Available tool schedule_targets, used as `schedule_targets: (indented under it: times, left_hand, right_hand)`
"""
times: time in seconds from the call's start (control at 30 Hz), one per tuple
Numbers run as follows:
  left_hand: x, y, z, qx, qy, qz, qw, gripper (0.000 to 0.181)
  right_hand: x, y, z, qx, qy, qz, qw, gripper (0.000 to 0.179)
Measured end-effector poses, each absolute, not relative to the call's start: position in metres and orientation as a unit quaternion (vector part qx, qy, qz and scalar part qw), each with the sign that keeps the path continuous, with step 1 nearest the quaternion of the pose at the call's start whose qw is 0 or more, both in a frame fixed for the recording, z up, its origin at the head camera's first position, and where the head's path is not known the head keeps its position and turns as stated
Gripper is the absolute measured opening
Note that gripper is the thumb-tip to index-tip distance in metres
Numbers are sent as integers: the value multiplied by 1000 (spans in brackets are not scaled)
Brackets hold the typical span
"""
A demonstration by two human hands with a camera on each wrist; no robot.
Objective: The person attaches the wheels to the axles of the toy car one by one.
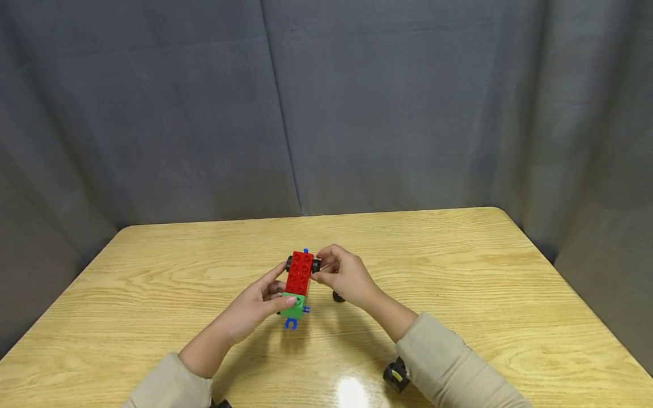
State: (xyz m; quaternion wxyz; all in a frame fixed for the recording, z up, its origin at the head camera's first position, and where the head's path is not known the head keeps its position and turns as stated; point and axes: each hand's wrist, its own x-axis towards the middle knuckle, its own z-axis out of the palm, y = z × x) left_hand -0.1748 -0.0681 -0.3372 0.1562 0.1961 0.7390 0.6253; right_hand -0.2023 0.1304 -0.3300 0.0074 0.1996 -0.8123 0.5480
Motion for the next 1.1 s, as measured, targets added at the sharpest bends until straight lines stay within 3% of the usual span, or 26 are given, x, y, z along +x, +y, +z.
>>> schedule_targets:
  times: [1.1]
  left_hand:
    - [-177,-75,-336,185,743,631,126,79]
  right_hand:
    - [-212,156,-345,193,-861,470,-17,26]
